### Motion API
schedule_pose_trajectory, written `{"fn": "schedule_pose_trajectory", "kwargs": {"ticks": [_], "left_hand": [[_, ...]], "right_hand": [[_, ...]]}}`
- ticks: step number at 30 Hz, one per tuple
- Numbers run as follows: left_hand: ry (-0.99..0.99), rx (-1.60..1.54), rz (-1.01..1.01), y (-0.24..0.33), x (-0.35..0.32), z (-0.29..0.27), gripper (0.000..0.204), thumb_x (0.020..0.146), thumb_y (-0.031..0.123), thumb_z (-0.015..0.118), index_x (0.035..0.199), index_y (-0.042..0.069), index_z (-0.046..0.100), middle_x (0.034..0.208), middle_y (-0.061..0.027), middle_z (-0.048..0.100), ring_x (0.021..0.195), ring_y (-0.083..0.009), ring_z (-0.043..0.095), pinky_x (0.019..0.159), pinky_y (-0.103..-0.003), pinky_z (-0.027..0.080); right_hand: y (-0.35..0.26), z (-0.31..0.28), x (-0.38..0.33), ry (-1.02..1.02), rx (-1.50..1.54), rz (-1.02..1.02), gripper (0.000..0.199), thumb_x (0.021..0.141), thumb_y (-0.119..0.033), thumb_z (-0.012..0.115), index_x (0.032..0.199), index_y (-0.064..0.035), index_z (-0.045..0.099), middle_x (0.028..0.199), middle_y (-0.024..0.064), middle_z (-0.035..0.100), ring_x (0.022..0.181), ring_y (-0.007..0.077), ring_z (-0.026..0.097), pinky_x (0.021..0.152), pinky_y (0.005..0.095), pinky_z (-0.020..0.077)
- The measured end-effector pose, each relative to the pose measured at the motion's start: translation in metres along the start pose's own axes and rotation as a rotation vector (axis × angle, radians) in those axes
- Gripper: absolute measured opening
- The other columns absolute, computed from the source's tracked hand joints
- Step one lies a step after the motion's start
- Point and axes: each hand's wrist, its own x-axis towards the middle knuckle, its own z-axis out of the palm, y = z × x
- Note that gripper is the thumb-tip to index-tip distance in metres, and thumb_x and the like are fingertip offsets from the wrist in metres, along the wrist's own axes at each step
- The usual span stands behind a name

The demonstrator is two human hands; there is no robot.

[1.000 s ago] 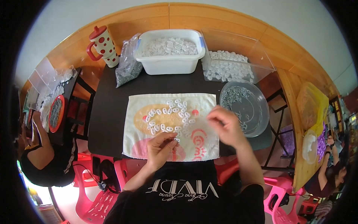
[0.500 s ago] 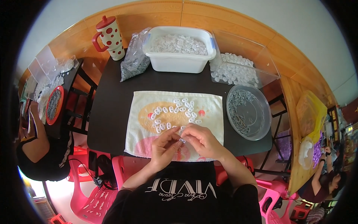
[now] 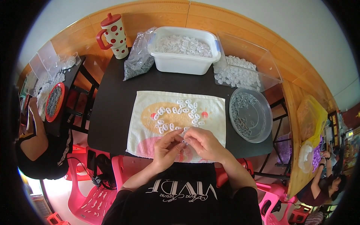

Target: Sorting and inspecting small white plastic circular rings on a towel-covered table.

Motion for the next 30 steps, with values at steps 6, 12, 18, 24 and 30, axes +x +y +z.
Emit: {"fn": "schedule_pose_trajectory", "kwargs": {"ticks": [6,12,18,24,30], "left_hand": [[0.057,-0.041,-0.023,-0.004,-0.002,0.001,0.041,0.091,-0.01,0.06,0.13,0.001,0.056,0.097,-0.0041,0.062,0.083,-0.0103,0.064,0.066,-0.022,0.054],[0.071,-0.046,-0.033,-0.005,-0.002,-0.001,0.023,0.093,-0.007,0.059,0.116,-0.002,0.062,0.096,-0.0053,0.064,0.083,-0.0111,0.066,0.066,-0.022,0.055],[0.07,-0.023,-0.035,-0.006,-0.001,-0.001,0.017,0.093,-0.007,0.06,0.108,-0.003,0.063,0.095,-0.0053,0.064,0.083,-0.0106,0.065,0.067,-0.022,0.053],[0.08,0.02,0.011,-0.01,-0.001,-0.002,0.014,0.092,-0.008,0.061,0.105,-0.003,0.064,0.094,-0.0051,0.063,0.085,-0.0112,0.065,0.072,-0.023,0.053],[0.081,0.023,-0.028,-0.01,-0.001,-0.002,0.018,0.092,-0.009,0.061,0.108,-0.003,0.065,0.097,-0.0058,0.064,0.084,-0.0121,0.066,0.071,-0.024,0.054]], "right_hand": [[0.014,-0.027,-0.018,0.414,0.171,0.168,0.01,0.09,0.004,0.061,0.1,0.0025,0.061,0.086,0.0088,0.061,0.078,0.0143,0.062,0.069,0.0276,0.0486],[0.024,-0.018,-0.032,0.203,-0.494,0.005,0.01,0.079,0.001,0.066,0.09,-0.0006,0.065,0.083,0.0112,0.059,0.073,0.0282,0.061,0.062,0.0343,0.048],[0.024,-0.002,-0.028,0.178,-0.631,-0.026,0.01,0.075,-0.005,0.069,0.083,-0.0063,0.063,0.088,0.0091,0.055,0.085,0.0302,0.058,0.071,0.0401,0.0476],[0.028,-0.006,-0.031,0.165,-0.482,-0.094,0.01,0.075,-0.002,0.068,0.084,-0.0059,0.064,0.089,0.0086,0.056,0.085,0.0301,0.058,0.071,0.0396,0.0476],[0.024,-0.004,-0.033,0.274,-0.505,-0.069,0.018,0.073,0.004,0.067,0.09,-0.0024,0.067,0.087,0.0104,0.059,0.082,0.0295,0.06,0.069,0.0378,0.0497]]}}
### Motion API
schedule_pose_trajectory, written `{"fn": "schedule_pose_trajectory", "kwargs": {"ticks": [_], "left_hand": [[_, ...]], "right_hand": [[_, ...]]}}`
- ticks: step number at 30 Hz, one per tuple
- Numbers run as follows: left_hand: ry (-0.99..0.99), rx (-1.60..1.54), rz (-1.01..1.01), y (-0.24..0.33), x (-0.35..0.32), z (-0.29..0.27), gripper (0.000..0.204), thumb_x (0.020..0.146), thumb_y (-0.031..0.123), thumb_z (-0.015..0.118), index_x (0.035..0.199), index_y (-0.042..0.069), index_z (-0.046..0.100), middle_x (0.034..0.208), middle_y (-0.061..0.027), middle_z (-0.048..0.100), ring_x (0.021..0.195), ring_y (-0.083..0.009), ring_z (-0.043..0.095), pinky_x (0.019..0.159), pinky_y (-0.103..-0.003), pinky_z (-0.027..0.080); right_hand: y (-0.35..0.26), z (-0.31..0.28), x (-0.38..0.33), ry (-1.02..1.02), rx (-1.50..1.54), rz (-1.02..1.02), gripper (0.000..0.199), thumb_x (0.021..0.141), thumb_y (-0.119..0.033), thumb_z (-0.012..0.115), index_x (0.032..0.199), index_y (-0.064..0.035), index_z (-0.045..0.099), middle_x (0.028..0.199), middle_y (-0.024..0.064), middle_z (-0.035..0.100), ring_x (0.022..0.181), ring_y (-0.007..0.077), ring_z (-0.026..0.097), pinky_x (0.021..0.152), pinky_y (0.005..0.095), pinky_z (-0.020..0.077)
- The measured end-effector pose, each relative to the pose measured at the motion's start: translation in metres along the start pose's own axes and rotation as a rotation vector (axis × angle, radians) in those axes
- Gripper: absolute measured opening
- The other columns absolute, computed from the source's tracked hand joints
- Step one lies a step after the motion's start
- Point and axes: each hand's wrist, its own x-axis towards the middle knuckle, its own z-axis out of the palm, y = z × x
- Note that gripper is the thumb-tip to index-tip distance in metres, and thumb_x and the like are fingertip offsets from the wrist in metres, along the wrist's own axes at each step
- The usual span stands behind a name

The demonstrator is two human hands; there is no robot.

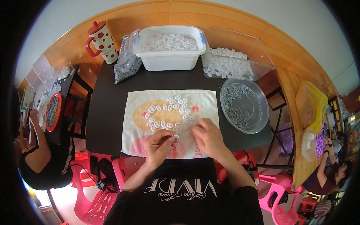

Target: Sorting and inspecting small white plastic circular rings on a towel-covered table.

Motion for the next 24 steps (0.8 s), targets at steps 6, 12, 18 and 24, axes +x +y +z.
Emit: {"fn": "schedule_pose_trajectory", "kwargs": {"ticks": [6,12,18,24], "left_hand": [[-0.001,-0.026,0.027,0.003,0.002,0.004,0.029,0.092,-0.01,0.059,0.119,-0.002,0.064,0.1,-0.0063,0.065,0.085,-0.0134,0.068,0.069,-0.024,0.055],[-0.027,-0.062,-0.022,0.003,0.0,-0.001,0.035,0.09,-0.011,0.06,0.123,-0.001,0.064,0.102,-0.0066,0.064,0.086,-0.0137,0.068,0.068,-0.023,0.055],[-0.057,-0.098,-0.027,0.002,-0.002,-0.001,0.038,0.09,-0.011,0.059,0.127,-0.001,0.062,0.095,-0.0071,0.065,0.082,-0.0123,0.066,0.067,-0.023,0.055],[-0.081,-0.176,-0.058,0.008,-0.001,0.0,0.042,0.09,-0.011,0.059,0.131,0.0,0.059,0.09,-0.0065,0.065,0.077,-0.0103,0.064,0.066,-0.022,0.053]], "right_hand": [[0.003,0.008,-0.004,0.011,0.005,-0.068,0.018,0.075,0.005,0.066,0.092,-0.0018,0.066,0.082,0.0095,0.06,0.076,0.0282,0.06,0.066,0.0359,0.0494],[-0.01,0.004,0.004,0.079,0.945,0.571,0.001,0.092,0.001,0.064,0.091,0.0021,0.064,0.076,0.0,0.063,0.064,0.0007,0.055,0.054,0.0172,0.0416],[-0.019,0.009,0.012,0.044,0.939,0.481,0.004,0.092,0.001,0.064,0.095,0.0024,0.065,0.075,-0.0017,0.061,0.061,0.0007,0.051,0.052,0.0172,0.0387],[-0.023,0.017,0.014,0.048,0.884,0.373,0.003,0.092,0.003,0.062,0.094,0.0015,0.064,0.083,0.0002,0.061,0.075,0.0033,0.055,0.065,0.0195,0.0422]]}}
